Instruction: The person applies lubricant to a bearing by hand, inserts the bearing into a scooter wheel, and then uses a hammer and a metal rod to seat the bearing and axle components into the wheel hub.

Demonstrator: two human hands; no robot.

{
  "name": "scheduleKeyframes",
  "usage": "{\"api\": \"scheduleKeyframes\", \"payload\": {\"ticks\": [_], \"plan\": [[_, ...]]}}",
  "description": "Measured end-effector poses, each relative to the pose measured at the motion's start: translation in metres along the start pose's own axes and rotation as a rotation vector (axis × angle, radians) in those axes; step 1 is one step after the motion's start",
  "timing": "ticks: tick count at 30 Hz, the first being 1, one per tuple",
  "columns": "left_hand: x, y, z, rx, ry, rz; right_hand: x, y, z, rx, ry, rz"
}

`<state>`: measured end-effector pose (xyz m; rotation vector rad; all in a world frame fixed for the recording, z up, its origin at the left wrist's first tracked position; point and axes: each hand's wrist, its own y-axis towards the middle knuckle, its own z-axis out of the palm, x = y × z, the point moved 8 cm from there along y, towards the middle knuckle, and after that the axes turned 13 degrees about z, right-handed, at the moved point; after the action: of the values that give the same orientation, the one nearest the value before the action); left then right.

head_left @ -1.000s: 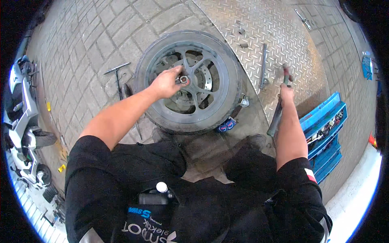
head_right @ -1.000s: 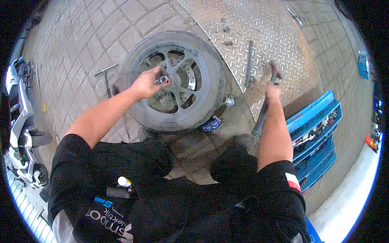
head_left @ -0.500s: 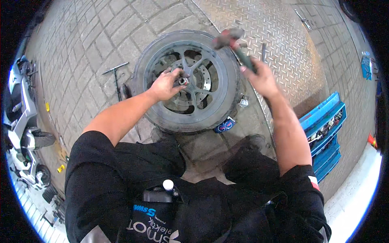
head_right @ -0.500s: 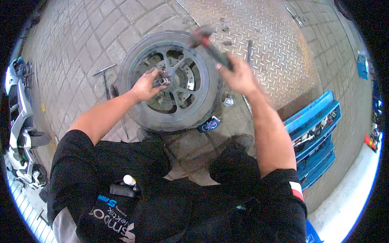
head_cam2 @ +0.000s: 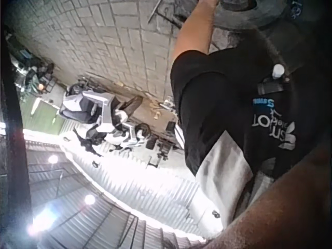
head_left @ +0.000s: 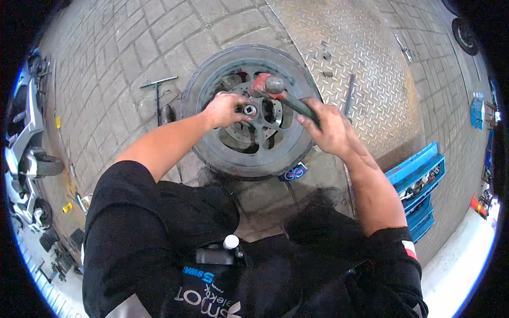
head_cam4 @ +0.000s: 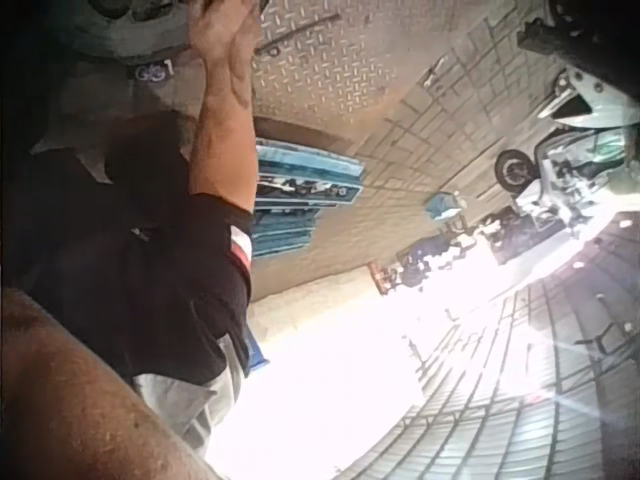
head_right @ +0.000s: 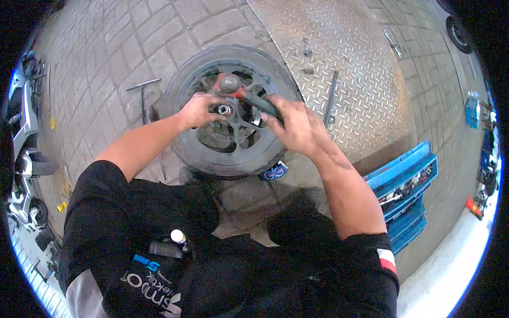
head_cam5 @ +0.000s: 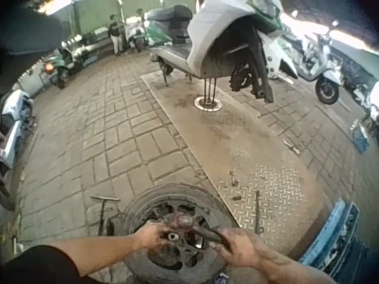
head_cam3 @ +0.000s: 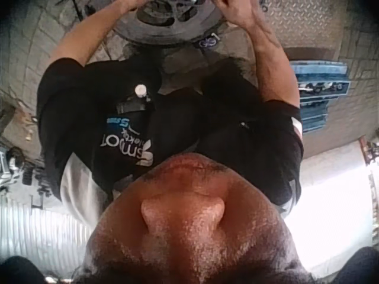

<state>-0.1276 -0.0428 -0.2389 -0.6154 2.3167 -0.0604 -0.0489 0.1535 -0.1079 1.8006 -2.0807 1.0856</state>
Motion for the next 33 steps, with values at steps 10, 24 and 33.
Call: {"api": "scheduleKeyframes", "payload": {"ticks": [10,24,33], "plan": [[0.000,-0.002,0.006,0.043,0.060,0.027,0.010,-0.011,0.008,-0.051,-0.079,0.058],[0.011,-0.003,0.018,-0.219,-0.026,0.133,0.024,-0.032,0.034,-0.201,0.068,-0.076],[0.009,-0.003,0.014,-0.142,0.039,0.109,-0.010,-0.016,0.062,-0.023,-0.179,0.091]]}}
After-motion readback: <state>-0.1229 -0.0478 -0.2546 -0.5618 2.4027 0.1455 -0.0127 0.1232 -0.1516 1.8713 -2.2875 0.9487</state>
